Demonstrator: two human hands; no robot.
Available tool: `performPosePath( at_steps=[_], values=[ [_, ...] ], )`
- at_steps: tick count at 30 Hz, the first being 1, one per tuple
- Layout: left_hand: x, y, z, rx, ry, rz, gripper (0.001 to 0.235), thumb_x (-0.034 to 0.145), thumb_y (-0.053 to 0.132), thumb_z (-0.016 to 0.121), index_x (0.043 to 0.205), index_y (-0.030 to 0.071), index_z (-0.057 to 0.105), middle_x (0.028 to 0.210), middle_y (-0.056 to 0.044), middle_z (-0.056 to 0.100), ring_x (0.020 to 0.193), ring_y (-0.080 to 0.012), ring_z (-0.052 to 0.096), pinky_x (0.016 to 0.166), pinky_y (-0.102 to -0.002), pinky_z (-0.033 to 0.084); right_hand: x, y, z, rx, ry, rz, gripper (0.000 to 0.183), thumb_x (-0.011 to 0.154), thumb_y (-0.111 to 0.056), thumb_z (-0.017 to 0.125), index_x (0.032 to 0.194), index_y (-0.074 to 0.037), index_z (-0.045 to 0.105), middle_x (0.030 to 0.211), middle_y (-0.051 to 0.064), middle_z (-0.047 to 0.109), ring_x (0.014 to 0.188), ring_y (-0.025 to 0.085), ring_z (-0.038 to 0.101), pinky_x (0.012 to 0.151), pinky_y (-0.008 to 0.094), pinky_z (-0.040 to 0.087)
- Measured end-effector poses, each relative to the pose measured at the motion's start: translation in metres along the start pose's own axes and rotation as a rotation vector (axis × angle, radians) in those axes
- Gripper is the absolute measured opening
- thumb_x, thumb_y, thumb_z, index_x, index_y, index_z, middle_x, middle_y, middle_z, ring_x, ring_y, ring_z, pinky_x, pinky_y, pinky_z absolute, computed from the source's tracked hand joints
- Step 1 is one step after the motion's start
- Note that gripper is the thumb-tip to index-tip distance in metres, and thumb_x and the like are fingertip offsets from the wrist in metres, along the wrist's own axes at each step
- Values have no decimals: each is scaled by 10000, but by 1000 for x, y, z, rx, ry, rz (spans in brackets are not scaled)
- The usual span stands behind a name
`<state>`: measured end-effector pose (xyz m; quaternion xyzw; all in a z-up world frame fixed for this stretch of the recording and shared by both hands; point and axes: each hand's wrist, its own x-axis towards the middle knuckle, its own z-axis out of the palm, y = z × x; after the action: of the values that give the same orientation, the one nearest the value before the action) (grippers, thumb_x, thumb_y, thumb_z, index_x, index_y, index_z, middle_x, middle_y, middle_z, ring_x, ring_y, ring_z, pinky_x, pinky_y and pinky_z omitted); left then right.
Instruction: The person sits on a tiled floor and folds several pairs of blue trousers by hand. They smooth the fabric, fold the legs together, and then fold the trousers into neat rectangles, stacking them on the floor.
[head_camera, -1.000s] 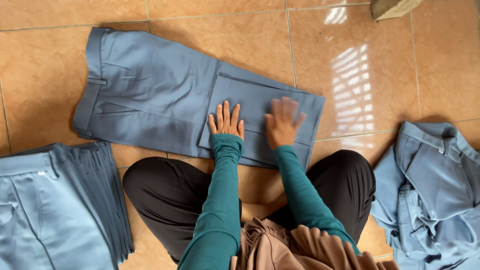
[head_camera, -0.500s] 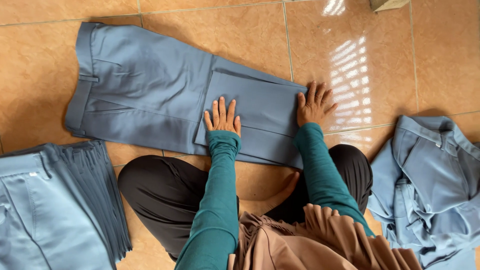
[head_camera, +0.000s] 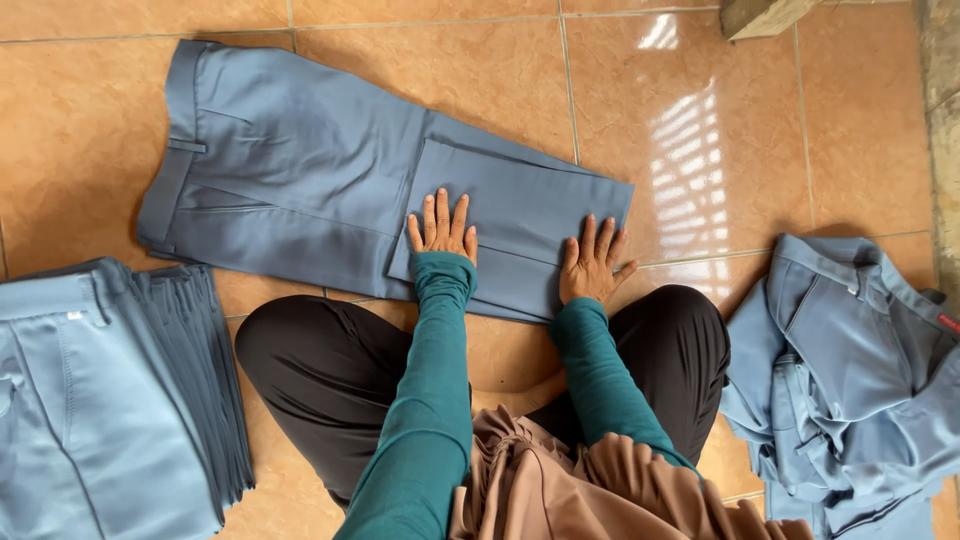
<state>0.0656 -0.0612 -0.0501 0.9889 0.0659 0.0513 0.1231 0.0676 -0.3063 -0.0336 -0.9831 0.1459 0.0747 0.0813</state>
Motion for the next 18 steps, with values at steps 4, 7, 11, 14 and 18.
performPosePath(
  at_steps=[4, 7, 11, 14, 18],
  values=[
    [3, 0, 3, 16, -84, -41, 595, 1074, 482, 325, 1633, 336, 185, 1725, -52, 107, 1587, -270, 55, 1255, -571, -45, 0, -4, -14, 21, -69, -10, 616, 1071, -659, 107, 1643, -434, 72, 1740, -69, -16, 1591, 226, -97, 1230, 668, -45],
    [-7, -5, 12, 23, -162, -67, 657, 1062, 548, 328, 1643, 321, 120, 1729, -70, 45, 1591, -270, -6, 1263, -559, -69, 2, -5, -16, -18, -117, -6, 633, 1063, -669, 108, 1644, -420, 80, 1739, -59, -39, 1588, 235, -113, 1236, 676, -19],
    [-45, -13, -2, 87, -297, -249, 795, 1013, 604, 391, 1643, 312, 4, 1716, -109, -79, 1571, -319, -114, 1230, -610, -112, 11, 1, -16, -37, -206, 21, 646, 1046, -701, 72, 1637, -450, 2, 1728, -79, -109, 1576, 219, -164, 1239, 667, 10],
    [-51, -21, -21, -1, -517, -360, 873, 991, 548, 481, 1635, 316, -61, 1698, -93, -195, 1555, -322, -187, 1214, -634, -106, 52, 61, 45, 22, -24, 40, 579, 1030, -676, 284, 1566, -469, 211, 1696, -103, 35, 1477, 227, 163, 1125, 622, 256],
    [-46, -30, -10, -121, -649, -404, 965, 958, 357, 608, 1627, 321, -87, 1691, -73, -233, 1561, -305, -186, 1243, -596, -32, 107, 156, 114, 309, 150, 125, 827, 745, -586, 830, 1480, -389, 505, 1163, -71, 633, 1091, 190, 680, 934, 423, 528]
  ],
)
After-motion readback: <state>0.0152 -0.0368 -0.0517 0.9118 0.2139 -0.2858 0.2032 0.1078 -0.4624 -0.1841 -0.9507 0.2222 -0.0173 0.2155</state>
